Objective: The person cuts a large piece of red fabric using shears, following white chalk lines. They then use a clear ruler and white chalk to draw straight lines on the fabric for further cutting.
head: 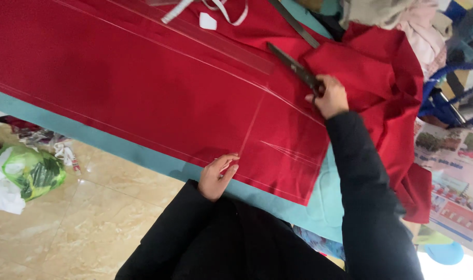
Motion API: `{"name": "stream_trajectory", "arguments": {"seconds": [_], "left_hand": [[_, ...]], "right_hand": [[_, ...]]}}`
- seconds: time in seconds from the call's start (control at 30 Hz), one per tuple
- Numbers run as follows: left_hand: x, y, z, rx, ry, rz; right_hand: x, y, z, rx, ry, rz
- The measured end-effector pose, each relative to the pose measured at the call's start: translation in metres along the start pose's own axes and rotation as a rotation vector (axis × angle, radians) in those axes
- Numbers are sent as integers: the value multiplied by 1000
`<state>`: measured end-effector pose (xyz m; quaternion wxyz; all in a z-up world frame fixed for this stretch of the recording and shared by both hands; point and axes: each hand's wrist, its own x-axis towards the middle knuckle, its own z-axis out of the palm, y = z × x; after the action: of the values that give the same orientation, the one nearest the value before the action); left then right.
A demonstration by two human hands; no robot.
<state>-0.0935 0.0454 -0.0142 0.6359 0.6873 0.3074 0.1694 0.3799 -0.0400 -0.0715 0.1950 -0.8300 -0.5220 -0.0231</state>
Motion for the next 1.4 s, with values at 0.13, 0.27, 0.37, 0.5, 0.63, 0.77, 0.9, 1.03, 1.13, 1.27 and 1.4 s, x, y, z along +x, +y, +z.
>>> {"name": "stream_trajectory", "arguments": {"seconds": [0.13, 0.27, 0.37, 0.5, 0.63, 0.77, 0.9, 1.03, 1.13, 1.27, 1.4], "left_hand": [[-2, 2, -62, -6, 73, 14], [-10, -5, -127, -14, 228, -2], [-15, -12, -169, -32, 298, -21], [-18, -23, -202, 4, 327, -1], [-16, -29, -223, -57, 316, 1], [-21, -30, -241, -51, 348, -22], [-23, -33, -254, -77, 361, -13], [-18, -30, -257, -54, 307, 32], [-10, -31, -255, -9, 274, 54], [-3, -23, -254, 56, 230, 42], [4, -15, -254, 69, 179, 67]], "right_hand": [[95, 2, 15, -195, -96, 0], [141, 13, 28, -596, -235, 35], [178, -23, 35, -737, -170, 13], [223, -138, 102, -413, -147, -82], [243, -238, 146, -142, -168, -43], [254, -250, 163, -96, -113, 91], [258, -243, 168, 120, -97, 227], [255, -220, 196, 128, -9, 207], [249, -218, 190, 143, 77, 161], [207, -281, 117, 10, -174, 159], [202, -268, 124, -64, -238, 197]]}}
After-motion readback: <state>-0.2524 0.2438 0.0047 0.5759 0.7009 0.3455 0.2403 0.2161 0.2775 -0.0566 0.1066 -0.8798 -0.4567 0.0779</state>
